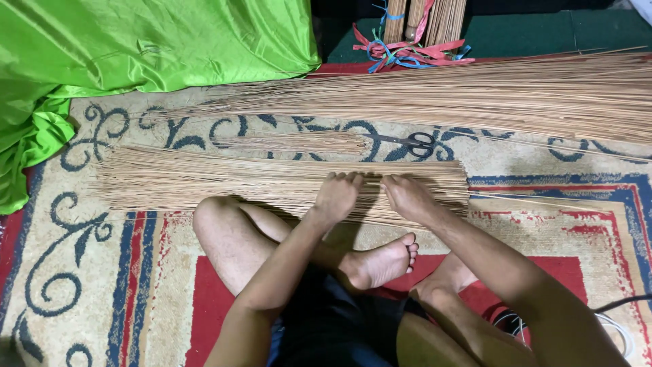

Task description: Aligning bundles of thin wooden sticks and trimming the ends with scissors

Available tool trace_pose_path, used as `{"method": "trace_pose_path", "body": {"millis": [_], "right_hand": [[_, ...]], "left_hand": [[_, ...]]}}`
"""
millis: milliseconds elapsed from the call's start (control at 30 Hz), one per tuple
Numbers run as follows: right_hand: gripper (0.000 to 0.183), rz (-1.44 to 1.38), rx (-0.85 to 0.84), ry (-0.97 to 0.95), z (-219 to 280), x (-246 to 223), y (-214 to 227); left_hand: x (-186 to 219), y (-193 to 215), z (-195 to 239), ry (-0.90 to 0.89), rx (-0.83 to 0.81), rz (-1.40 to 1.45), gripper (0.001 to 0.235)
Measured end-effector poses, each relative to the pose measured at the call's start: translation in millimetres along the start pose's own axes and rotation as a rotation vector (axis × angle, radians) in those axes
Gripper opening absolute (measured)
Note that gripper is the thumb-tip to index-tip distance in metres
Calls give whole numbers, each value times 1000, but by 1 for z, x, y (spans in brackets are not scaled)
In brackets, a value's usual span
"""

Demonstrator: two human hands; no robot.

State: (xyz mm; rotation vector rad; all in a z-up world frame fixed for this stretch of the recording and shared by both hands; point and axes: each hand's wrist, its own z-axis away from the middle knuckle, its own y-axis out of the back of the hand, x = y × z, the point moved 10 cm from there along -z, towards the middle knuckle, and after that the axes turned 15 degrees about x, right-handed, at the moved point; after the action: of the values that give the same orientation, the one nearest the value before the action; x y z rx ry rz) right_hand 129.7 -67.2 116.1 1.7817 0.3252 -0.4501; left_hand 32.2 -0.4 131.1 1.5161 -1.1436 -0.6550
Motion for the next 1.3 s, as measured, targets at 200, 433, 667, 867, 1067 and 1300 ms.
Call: {"method": "trace_pose_path", "body": {"millis": [200,433,667,867,1067,1300], "right_hand": [[20,1,32,5,-1,3,1],[17,71,8,-3,27,55,32],[16,71,86,56,6,9,4],[11,137,206,137,-6,-19,-3],[10,325,301,207,23,28,-5],[17,314,419,150,50,64,-6]], "left_hand": [[-5,-3,-2,-14,84,31,10],[-100,-14,40,32,-4,16,17],[-32,-19,21,4,-32,13,18],[4,-15,2,-82,76,5,12],[-70,-41,40,25,-3,77,18],[-95,-28,55,48,54,76,20]]}}
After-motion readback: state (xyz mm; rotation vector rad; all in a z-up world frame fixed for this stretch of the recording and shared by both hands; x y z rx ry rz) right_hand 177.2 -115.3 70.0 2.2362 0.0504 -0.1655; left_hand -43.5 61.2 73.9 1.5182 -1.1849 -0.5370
